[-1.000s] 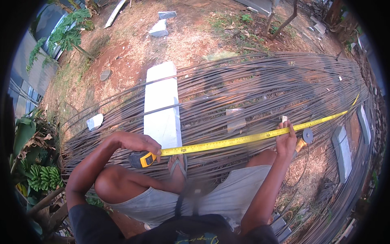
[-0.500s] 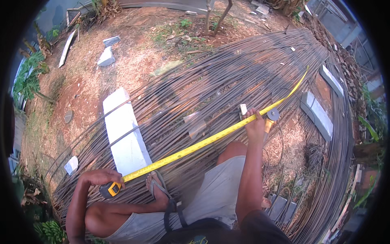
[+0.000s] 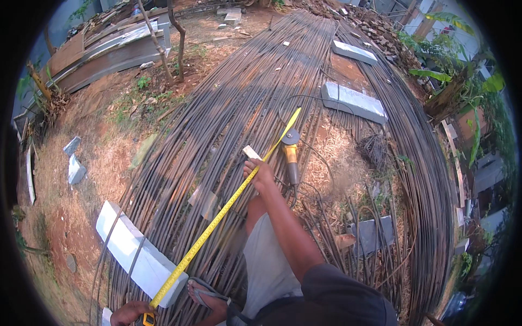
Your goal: The person measures and cuts steel rods using a tape measure and an angle grinder. They position the rods on a white tile, measure lengths, and cut them with the grinder, then move the cut pieces aside.
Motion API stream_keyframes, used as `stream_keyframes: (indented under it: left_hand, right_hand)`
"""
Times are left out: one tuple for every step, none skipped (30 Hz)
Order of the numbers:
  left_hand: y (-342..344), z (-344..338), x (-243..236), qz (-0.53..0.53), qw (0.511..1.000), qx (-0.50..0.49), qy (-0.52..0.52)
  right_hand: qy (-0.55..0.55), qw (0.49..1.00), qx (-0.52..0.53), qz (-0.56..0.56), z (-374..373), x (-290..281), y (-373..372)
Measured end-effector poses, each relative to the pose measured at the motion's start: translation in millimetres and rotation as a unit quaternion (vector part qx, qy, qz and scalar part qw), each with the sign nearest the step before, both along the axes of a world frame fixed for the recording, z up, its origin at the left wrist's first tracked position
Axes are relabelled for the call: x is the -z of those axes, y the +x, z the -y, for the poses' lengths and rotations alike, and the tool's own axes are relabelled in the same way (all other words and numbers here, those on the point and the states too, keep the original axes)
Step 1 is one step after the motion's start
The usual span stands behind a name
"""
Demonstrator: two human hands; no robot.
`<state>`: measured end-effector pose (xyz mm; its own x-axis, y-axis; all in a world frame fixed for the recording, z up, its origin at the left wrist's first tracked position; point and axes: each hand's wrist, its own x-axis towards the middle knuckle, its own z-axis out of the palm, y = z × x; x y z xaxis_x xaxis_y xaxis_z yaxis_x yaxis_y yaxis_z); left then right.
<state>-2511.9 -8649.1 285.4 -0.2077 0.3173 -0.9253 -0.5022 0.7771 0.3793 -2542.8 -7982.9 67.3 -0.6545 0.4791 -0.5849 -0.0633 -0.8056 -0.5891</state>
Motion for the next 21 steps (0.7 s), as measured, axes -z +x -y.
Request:
stream_keyframes:
  left_hand:
    - [2,-1,-3,-0.004,1.000,-0.010,-0.008]
    - [1,-15,-10,0.021,0.998,-0.049,-0.033]
    - [4,-14,-13,0.018,0.998,-0.053,-0.031]
    - [5,-15,-13,0.015,0.998,-0.054,-0.026]
    - [5,-17,-12,0.013,0.998,-0.054,-0.021]
    - [8,-15,-13,0.011,0.998,-0.065,-0.021]
    - [9,-17,-13,0.007,0.997,-0.076,-0.018]
    - [9,-21,-13,0.003,0.996,-0.084,-0.014]
    - [8,-27,-12,0.003,0.996,-0.086,-0.017]
    - [10,-29,-12,0.003,0.995,-0.096,-0.017]
    - [13,-33,-11,0.003,0.995,-0.103,-0.016]
    - [11,-43,-9,0.007,0.994,-0.108,-0.011]
    - [10,-48,-8,0.010,0.993,-0.116,-0.007]
    - [8,-57,-4,0.013,0.992,-0.129,0.001]
    - [11,-51,-9,0.010,0.987,-0.158,0.012]
    - [12,-46,-10,0.004,0.982,-0.187,0.031]
    - [7,-43,-6,-0.013,0.975,-0.212,0.064]
    - [7,-29,3,-0.069,0.970,-0.214,0.093]
    - [11,-21,0,-0.127,0.962,-0.217,0.107]
    - [7,-13,2,-0.119,0.948,-0.264,0.131]
    - [-6,-20,-7,-0.125,0.952,-0.256,0.114]
  right_hand:
    - [0.012,0.999,-0.036,-0.019,11,-11,-2]
    - [0.025,0.997,-0.071,-0.034,29,-40,1]
    - [0.036,0.992,-0.106,-0.052,51,-68,3]
    - [0.030,0.982,-0.158,-0.099,67,-82,5]
    - [0.024,0.967,-0.208,-0.144,84,-91,8]
    - [0.014,0.961,-0.235,-0.146,102,-99,8]
    - [0.006,0.954,-0.261,-0.148,117,-106,9]
    - [0.004,0.947,-0.283,-0.154,127,-108,11]
    - [0.002,0.939,-0.305,-0.158,137,-109,15]
    - [0.030,0.915,-0.360,-0.180,153,-117,20]
    - [0.059,0.886,-0.413,-0.201,171,-127,27]
    - [0.058,0.853,-0.465,-0.228,186,-137,38]
    - [0.053,0.817,-0.515,-0.254,203,-141,50]
    - [0.051,0.775,-0.574,-0.260,214,-140,61]
    - [0.042,0.719,-0.639,-0.271,232,-141,64]
    - [0.103,0.673,-0.678,-0.278,235,-140,61]
    - [0.163,0.619,-0.714,-0.283,230,-135,54]
    - [0.211,0.556,-0.747,-0.297,231,-129,52]
    - [0.225,0.621,-0.699,-0.274,217,-130,52]
    - [0.247,0.691,-0.650,-0.198,186,-134,47]
    - [0.216,0.800,-0.538,-0.153,149,-125,43]
